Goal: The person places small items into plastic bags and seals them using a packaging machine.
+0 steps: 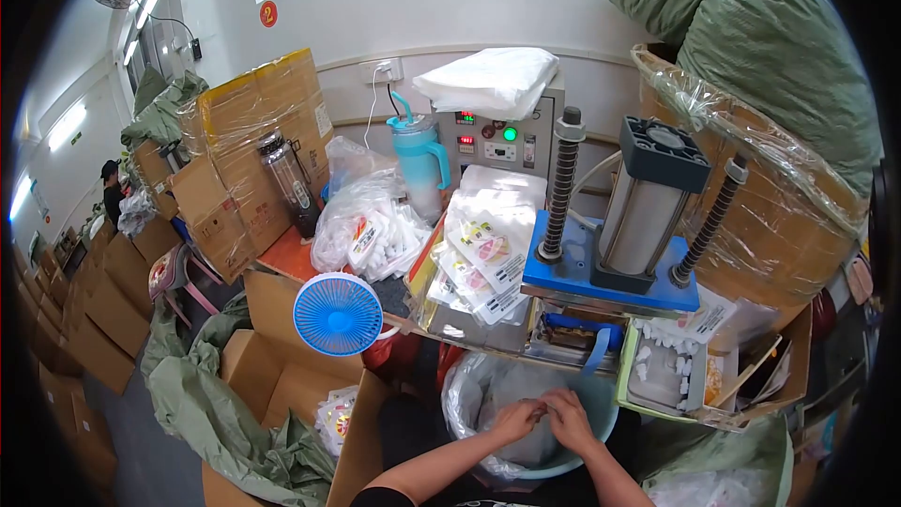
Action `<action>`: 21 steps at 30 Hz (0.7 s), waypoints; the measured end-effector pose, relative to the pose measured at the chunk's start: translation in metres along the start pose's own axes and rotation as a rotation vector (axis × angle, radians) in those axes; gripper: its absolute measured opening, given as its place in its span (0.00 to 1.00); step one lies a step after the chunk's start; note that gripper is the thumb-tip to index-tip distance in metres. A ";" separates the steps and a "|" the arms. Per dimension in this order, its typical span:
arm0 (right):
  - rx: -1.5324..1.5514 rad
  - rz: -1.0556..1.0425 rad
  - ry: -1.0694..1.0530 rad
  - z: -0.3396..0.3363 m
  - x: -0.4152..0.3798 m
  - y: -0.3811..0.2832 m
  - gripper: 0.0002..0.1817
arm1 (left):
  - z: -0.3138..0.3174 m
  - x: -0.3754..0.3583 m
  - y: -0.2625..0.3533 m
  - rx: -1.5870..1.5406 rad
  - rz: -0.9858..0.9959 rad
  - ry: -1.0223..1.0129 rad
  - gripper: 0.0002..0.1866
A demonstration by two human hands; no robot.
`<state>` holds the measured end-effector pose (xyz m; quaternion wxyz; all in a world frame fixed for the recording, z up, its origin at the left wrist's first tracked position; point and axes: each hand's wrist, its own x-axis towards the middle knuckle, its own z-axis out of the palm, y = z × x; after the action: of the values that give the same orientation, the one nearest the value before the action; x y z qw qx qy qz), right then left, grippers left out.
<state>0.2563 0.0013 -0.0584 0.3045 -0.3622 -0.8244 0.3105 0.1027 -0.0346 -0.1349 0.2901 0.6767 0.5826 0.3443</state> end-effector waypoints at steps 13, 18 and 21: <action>0.484 0.578 -0.127 0.025 -0.038 0.043 0.07 | -0.017 -0.005 -0.029 -0.826 -0.534 -0.276 0.16; 0.197 0.387 0.061 0.027 -0.043 0.043 0.09 | 0.004 -0.012 -0.040 -0.820 -0.427 -0.244 0.13; 0.370 0.234 0.243 0.034 -0.013 0.031 0.11 | 0.000 -0.010 -0.015 -0.319 -0.092 -0.211 0.08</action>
<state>0.2516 -0.0019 -0.1062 0.4244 -0.4279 -0.6634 0.4434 0.0931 -0.0422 -0.1477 0.4686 0.6272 0.5173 0.3456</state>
